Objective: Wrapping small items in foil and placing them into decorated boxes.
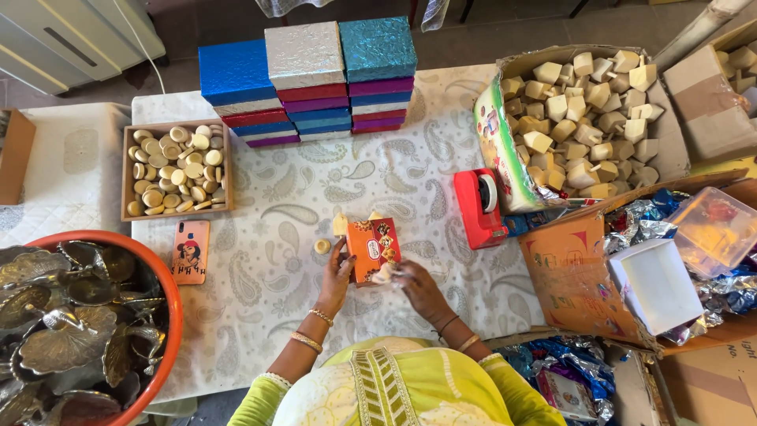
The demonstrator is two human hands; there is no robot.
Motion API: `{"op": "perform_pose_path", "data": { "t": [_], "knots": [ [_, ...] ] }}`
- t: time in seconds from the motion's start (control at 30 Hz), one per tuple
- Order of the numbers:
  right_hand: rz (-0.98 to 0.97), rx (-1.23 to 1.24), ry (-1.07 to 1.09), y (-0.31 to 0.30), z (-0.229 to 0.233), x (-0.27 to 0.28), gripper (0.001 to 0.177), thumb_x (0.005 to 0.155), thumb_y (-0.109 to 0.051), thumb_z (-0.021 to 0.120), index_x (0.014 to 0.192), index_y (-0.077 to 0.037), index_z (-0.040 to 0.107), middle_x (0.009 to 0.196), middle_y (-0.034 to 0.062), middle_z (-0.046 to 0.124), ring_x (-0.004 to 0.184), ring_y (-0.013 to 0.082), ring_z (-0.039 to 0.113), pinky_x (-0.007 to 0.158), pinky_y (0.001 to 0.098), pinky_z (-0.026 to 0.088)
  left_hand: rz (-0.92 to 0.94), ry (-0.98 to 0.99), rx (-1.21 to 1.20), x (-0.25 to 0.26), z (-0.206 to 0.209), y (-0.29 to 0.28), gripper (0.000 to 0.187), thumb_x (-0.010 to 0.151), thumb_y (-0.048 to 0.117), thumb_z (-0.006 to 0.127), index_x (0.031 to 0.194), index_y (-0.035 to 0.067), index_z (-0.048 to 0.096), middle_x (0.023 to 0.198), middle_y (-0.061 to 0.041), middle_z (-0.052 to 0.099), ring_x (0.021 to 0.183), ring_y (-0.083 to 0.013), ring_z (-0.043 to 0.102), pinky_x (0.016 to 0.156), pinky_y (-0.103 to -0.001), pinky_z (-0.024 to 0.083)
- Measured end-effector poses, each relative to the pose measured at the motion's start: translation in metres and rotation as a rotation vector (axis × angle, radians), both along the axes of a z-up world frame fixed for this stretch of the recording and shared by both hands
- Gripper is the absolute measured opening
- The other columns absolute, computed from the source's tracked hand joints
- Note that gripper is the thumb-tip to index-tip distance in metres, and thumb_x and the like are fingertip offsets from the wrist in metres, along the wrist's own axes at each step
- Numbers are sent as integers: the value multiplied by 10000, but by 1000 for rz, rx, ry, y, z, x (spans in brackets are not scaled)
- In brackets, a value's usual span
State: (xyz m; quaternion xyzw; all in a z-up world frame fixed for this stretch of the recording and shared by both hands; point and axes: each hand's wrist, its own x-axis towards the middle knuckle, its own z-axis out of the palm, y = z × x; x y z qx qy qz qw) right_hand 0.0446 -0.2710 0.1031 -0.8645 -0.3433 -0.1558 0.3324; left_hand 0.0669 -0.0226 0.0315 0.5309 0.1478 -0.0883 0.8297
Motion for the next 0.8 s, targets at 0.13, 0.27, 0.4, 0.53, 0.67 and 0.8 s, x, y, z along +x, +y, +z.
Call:
{"op": "perform_pose_path", "data": {
  "t": [0.13, 0.27, 0.4, 0.53, 0.67, 0.8],
  "knots": [
    [-194, 256, 439, -2, 3, 10, 319, 986, -59, 551, 1303, -23, 540, 1322, 189, 594, 1264, 341, 595, 1063, 386, 497, -2, 25, 93, -4, 15, 1, 596, 992, 55, 594, 1562, 107, 428, 916, 3, 537, 796, -67, 531, 702, -234, 517],
    [-395, 380, 829, 10, -1, 22, 485, 1088, -324, 495, 1492, -72, 408, 1341, 210, 495, 1235, 367, 501, 1070, 508, 403, -63, -14, 132, -12, 50, -7, 556, 1003, 75, 587, 1540, 137, 455, 1006, -13, 558, 871, -76, 547, 750, -244, 518],
    [-303, 389, 899, 32, 0, 22, 936, 935, -518, 652, 1638, -121, 180, 1488, 203, 258, 1444, 341, 256, 1207, 528, 305, -163, -22, 48, -15, 101, -17, 526, 1021, 148, 552, 1511, 215, 374, 1162, 2, 564, 1025, -58, 610, 860, -263, 572],
    [-291, 404, 837, 47, -26, 16, 970, 906, -508, 736, 1639, -131, 226, 1491, 177, 326, 1449, 350, 301, 1224, 509, 313, -316, -35, 144, -20, 74, -20, 483, 1106, 205, 487, 1587, 198, 439, 1278, 8, 551, 953, -86, 460, 786, -269, 438],
    [-287, 721, 1113, 47, -16, 16, 944, 854, -376, 760, 1608, -164, 233, 1523, 126, 286, 1453, 256, 338, 1164, 428, 394, -391, -123, 112, -17, 84, -24, 520, 1055, 128, 494, 1560, 209, 404, 1385, 9, 522, 1114, -108, 522, 964, -288, 471],
    [-231, 1029, 1201, 41, -29, 9, 834, 860, -209, 717, 1556, -174, 258, 1533, 28, 371, 1351, 181, 472, 1098, 377, 442, -403, -153, 181, -19, 67, -22, 493, 1041, 74, 511, 1513, 189, 428, 1434, -12, 516, 1157, -138, 578, 978, -292, 492]
  ]
}}
